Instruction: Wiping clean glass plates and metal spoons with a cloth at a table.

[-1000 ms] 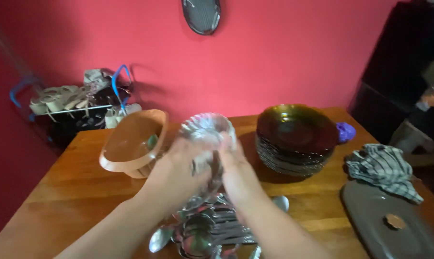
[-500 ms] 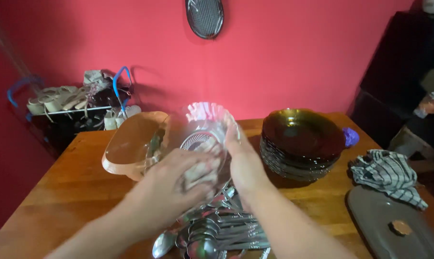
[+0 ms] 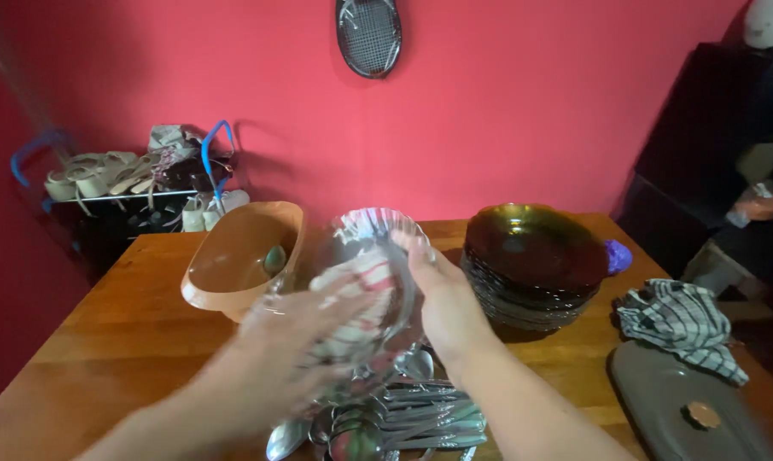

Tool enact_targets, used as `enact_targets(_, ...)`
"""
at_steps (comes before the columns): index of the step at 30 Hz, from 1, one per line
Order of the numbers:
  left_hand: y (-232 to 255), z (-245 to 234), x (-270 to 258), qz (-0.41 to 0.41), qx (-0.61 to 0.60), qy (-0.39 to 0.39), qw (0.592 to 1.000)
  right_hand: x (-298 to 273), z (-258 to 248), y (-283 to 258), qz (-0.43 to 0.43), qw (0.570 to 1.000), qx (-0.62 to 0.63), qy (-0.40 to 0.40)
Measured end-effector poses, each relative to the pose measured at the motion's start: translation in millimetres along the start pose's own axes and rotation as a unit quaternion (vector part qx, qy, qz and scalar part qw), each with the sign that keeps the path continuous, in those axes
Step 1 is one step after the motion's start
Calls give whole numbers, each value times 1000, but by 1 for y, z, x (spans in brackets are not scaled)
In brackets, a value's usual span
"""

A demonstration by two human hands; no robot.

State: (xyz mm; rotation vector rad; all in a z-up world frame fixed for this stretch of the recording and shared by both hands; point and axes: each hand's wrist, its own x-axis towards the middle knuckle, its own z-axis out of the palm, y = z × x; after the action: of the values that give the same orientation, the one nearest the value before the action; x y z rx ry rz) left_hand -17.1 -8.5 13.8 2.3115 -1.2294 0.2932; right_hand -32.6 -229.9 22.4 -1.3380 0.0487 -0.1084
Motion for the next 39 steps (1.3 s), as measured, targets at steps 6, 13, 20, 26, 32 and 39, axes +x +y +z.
enact_targets(6, -25, -8, 23, 1, 199, 54, 978, 3, 1, 8, 91, 994, -33, -52)
enact_targets(13, 2, -11, 23, -4, -26, 18, 1000, -3, 7, -15, 123, 983, -100, -95)
enact_targets(20, -10, -20, 24, -7, 78, 15, 997, -3, 10, -32, 130, 981, -75, -126)
enact_targets(26, 1, -11, 25, 67, 67, 21, 995, 28, -2, 13, 64, 979, -135, -136)
enact_targets(32, -29, -7, 28, 4, 27, 26, 999, 13, -3, -21, 67, 976, -125, -168)
enact_targets(39, 15, -11, 55, 179, 64, 49, 981, 6, -13, -13, 4, 954, -242, -178)
